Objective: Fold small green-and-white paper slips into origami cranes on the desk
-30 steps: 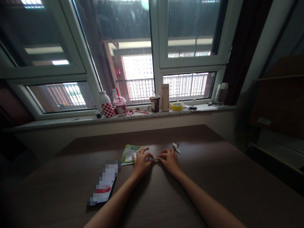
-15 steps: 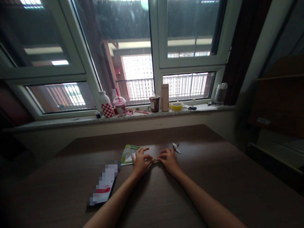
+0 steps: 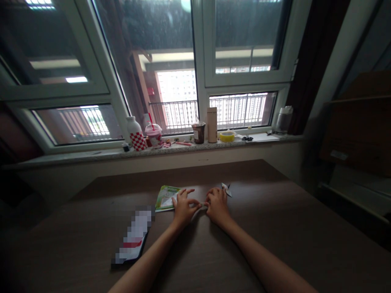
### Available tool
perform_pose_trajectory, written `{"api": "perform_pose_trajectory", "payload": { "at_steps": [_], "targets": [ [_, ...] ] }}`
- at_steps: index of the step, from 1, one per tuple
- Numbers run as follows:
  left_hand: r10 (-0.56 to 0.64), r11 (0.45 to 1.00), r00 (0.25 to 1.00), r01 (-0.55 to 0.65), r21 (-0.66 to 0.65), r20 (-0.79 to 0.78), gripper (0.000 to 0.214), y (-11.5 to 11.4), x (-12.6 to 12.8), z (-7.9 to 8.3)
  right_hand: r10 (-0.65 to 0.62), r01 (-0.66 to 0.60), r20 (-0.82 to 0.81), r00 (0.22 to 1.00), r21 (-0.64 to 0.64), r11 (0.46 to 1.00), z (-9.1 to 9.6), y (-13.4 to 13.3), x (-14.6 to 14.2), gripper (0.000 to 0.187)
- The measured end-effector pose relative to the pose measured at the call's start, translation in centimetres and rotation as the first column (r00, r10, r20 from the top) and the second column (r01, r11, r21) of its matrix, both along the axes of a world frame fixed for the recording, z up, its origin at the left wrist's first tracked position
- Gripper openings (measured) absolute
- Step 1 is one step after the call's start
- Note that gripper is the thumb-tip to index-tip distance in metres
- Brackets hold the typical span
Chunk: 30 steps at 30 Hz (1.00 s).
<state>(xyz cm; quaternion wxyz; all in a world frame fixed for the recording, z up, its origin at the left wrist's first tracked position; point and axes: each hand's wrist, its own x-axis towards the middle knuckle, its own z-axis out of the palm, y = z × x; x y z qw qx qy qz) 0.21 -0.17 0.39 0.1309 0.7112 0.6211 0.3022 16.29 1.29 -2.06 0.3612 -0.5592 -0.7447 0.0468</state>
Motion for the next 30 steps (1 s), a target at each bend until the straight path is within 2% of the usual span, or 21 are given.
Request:
{"api": "perform_pose_trajectory", "payload": {
  "at_steps": [4, 10, 12, 18, 25, 30],
  "targets": [
    [0.036, 0.999, 0.999, -0.036, 0.025, -0.001, 0.005, 0.0, 0.0, -0.1, 0.022, -0.024, -0.041, 0.999, -0.035, 0.999, -0.3, 0.5, 0.3, 0.010],
    [0.091, 0.995, 0.995, -0.092, 0.027, 0.038, 0.008, -0.2, -0.2, 0.2, 0.075, -0.097, -0.169, 0.983, -0.128, 0.987, -0.8, 1.2, 0.8, 0.018],
    [0.092, 0.995, 0.995, -0.093, 0.024, 0.044, 0.008, -0.2, -0.2, 0.3, 0.075, -0.098, -0.162, 0.984, -0.140, 0.985, -0.8, 1.1, 0.9, 0.019],
    [0.088, 0.996, 0.996, -0.089, 0.023, 0.029, 0.008, -0.1, -0.1, 0.1, 0.052, -0.068, -0.110, 0.993, -0.150, 0.986, -0.6, 0.8, 0.6, 0.005],
    [0.064, 0.998, 0.998, -0.064, 0.007, -0.003, 0.006, -0.1, 0.1, 0.0, 0.014, -0.024, -0.089, 0.996, -0.112, 0.993, -0.3, 0.5, 0.2, 0.008],
    [0.091, 0.996, 0.996, -0.091, -0.001, 0.011, 0.007, 0.0, -0.1, 0.0, 0.031, -0.050, -0.123, 0.992, -0.153, 0.987, -0.5, 0.7, 0.5, 0.007]
  ]
}}
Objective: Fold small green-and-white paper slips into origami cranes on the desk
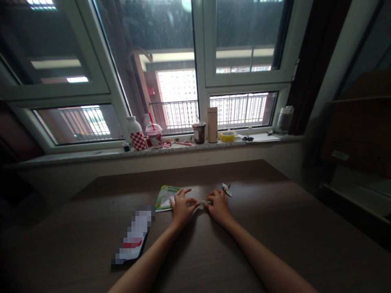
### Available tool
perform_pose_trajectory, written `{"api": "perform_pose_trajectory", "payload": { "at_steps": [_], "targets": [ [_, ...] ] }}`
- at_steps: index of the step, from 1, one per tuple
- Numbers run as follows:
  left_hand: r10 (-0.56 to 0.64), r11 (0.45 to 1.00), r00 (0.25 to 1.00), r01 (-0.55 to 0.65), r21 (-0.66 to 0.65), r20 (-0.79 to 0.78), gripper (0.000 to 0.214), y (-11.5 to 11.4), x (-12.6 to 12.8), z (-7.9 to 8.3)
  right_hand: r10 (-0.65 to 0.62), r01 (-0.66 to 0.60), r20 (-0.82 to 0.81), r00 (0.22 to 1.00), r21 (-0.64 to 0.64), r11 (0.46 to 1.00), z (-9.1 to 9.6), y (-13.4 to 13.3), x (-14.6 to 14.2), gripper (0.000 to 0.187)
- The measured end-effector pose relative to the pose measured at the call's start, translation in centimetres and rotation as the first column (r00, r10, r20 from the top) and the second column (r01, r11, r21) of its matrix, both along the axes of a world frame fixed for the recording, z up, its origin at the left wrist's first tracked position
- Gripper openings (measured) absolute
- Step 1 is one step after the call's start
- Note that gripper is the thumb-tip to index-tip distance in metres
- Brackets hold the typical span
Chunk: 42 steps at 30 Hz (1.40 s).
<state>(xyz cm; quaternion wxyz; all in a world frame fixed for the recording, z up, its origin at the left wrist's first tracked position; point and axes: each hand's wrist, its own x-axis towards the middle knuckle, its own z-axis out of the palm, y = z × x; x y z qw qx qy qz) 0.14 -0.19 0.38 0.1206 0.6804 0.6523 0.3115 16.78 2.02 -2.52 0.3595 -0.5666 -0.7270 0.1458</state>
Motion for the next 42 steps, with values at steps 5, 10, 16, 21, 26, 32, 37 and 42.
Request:
{"api": "perform_pose_trajectory", "payload": {
  "at_steps": [5, 10, 16, 21, 26, 32, 37, 42],
  "targets": [
    [-0.001, 1.000, 1.000, 0.001, -0.001, -0.002, 0.007, -0.04, -0.13, 0.10, -0.005, 0.004, -0.039, 0.999, -0.012, 1.000, -0.05, 0.06, 0.16, 0.009],
    [-0.010, 1.000, 1.000, 0.009, -0.018, -0.010, 0.006, -0.04, -0.05, 0.03, -0.006, 0.007, -0.038, 0.999, 0.008, 1.000, 0.22, -0.01, 0.13, 0.007],
    [-0.038, 0.999, 0.999, 0.039, 0.012, -0.031, 0.005, 0.16, 0.03, -0.41, -0.014, 0.014, -0.010, 1.000, 0.016, 1.000, 0.07, 0.13, -0.21, 0.009],
    [-0.018, 0.999, 0.999, 0.019, 0.030, -0.027, 0.004, 0.07, -0.07, -0.20, -0.004, 0.004, -0.015, 1.000, 0.024, 1.000, 0.00, 0.17, -0.12, 0.007],
    [0.040, 0.998, 0.999, -0.039, 0.047, -0.012, 0.004, -0.13, -0.13, 0.16, 0.022, -0.019, -0.047, 0.999, 0.056, 0.998, 0.14, 0.05, 0.25, 0.011],
    [0.070, 0.996, 0.997, -0.071, 0.055, 0.022, 0.018, -0.22, -0.14, 0.20, -0.031, 0.032, -0.008, 0.999, 0.163, 0.986, 0.26, -0.13, 0.47, 0.013],
    [0.092, 0.995, 0.996, -0.092, 0.028, 0.014, 0.016, 0.03, -0.21, -0.17, -0.063, 0.055, 0.055, 0.997, 0.134, 0.989, 0.35, -0.41, 0.44, 0.011],
    [0.105, 0.994, 0.994, -0.105, 0.013, -0.015, 0.014, 0.09, -0.20, -0.24, -0.041, 0.035, 0.069, 0.997, 0.081, 0.996, 0.56, -0.68, 0.26, 0.012]
  ]
}}
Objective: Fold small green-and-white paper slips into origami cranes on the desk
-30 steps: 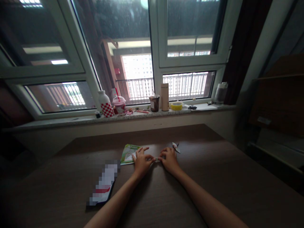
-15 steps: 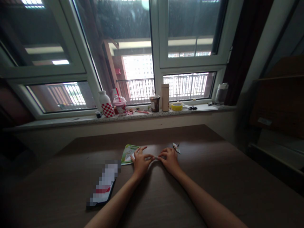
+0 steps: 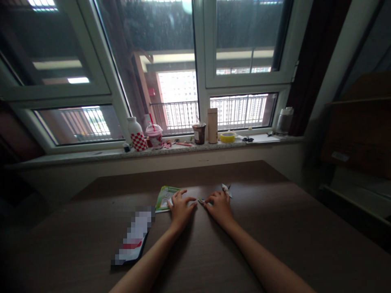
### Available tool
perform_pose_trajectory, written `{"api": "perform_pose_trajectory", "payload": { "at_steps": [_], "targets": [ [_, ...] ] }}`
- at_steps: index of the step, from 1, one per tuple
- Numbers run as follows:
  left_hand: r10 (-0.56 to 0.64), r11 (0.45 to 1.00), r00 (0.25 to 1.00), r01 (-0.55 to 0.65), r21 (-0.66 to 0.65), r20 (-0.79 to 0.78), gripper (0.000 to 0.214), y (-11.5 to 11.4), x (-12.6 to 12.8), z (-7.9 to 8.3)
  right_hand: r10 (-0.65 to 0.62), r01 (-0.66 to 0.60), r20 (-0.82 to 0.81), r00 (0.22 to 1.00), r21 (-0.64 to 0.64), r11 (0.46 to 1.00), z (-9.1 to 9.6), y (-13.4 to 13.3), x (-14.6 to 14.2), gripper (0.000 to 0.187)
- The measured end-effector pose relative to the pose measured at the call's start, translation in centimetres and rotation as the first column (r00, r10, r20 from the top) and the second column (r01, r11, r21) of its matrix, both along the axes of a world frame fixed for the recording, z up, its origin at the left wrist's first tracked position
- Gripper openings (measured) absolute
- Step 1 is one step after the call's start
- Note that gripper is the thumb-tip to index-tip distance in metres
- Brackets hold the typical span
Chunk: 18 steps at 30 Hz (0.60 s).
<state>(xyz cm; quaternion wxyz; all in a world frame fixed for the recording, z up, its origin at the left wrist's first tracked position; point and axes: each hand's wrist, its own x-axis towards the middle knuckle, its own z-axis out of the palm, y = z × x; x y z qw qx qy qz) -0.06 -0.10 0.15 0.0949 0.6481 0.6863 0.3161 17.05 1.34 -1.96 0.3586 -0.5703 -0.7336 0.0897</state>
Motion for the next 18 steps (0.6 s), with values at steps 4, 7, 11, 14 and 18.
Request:
{"api": "perform_pose_trajectory", "payload": {
  "at_steps": [4, 7, 11, 14, 18],
  "targets": [
    [0.003, 1.000, 1.000, -0.003, -0.010, -0.019, 0.012, -0.01, 0.07, -0.05, 0.034, -0.034, 0.025, 0.999, -0.008, 0.999, 0.20, -0.19, -0.24, 0.018],
    [-0.010, 1.000, 0.999, 0.010, -0.018, -0.033, 0.011, 0.04, 0.14, -0.15, 0.070, -0.070, 0.044, 0.997, 0.003, 0.998, 0.33, -0.34, -0.38, 0.020],
    [-0.022, 0.999, 0.998, 0.020, -0.032, -0.062, 0.013, 0.12, 0.24, -0.26, 0.115, -0.115, 0.052, 0.992, 0.005, 0.993, 0.42, -0.46, -0.45, 0.018],
    [-0.025, 0.999, 0.997, 0.023, -0.030, -0.076, 0.015, 0.15, 0.25, -0.38, 0.150, -0.149, 0.035, 0.988, -0.028, 0.988, 0.36, -0.39, -0.44, 0.019],
    [-0.027, 0.999, 0.996, 0.024, -0.030, -0.082, 0.012, 0.17, 0.19, -0.63, 0.156, -0.156, -0.009, 0.988, -0.074, 0.985, 0.07, -0.12, -0.44, 0.017]
  ]
}}
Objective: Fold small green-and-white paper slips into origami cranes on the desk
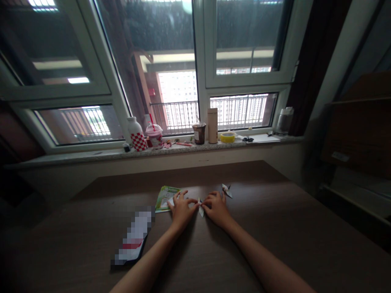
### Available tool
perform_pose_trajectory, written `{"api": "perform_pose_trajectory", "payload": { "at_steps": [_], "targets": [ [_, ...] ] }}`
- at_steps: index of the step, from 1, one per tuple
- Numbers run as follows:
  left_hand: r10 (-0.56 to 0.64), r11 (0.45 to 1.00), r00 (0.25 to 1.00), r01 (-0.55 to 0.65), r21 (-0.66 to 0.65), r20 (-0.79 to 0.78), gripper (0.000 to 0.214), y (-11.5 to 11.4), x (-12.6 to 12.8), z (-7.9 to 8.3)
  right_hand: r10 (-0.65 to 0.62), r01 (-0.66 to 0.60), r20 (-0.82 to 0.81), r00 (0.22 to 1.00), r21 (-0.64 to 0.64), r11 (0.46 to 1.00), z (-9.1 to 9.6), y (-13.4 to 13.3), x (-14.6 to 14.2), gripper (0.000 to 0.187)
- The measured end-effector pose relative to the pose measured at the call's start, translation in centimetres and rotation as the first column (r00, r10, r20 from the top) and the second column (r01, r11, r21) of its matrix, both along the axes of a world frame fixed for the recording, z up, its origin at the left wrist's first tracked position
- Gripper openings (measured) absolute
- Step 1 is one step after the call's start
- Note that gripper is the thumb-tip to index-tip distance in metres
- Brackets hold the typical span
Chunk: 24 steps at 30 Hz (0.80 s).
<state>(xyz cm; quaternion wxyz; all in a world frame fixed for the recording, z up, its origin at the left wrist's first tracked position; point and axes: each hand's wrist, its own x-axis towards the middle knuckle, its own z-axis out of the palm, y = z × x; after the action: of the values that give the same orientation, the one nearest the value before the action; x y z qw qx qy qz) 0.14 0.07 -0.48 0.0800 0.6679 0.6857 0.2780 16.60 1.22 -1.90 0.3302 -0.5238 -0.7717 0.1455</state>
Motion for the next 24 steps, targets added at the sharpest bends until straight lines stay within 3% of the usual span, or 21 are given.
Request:
{"api": "perform_pose_trajectory", "payload": {
  "at_steps": [7, 11, 17, 24],
  "targets": [
    [-0.003, 1.000, 1.000, 0.003, 0.006, 0.008, 0.015, -0.1, 0.1, 0.3, -0.088, 0.088, 0.000, 0.996, 0.003, 0.996, -0.3, 0.4, 0.1, 0.014],
    [-0.030, 0.999, 0.999, 0.030, -0.019, -0.018, 0.007, -0.2, 0.2, 0.6, -0.068, 0.068, -0.003, 0.998, -0.016, 0.998, -0.3, 0.6, 0.4, 0.012],
    [-0.082, 0.997, 0.993, 0.082, -0.004, -0.090, 0.009, -0.4, -0.3, 0.9, -0.017, 0.017, 0.014, 1.000, -0.001, 1.000, -0.5, 0.8, 0.6, 0.013],
    [-0.088, 0.993, 0.992, 0.080, -0.084, -0.089, 0.012, -0.2, -0.9, 1.4, 0.044, -0.045, 0.056, 0.997, 0.021, 0.999, -0.1, 0.5, 0.6, 0.021]
  ]
}}
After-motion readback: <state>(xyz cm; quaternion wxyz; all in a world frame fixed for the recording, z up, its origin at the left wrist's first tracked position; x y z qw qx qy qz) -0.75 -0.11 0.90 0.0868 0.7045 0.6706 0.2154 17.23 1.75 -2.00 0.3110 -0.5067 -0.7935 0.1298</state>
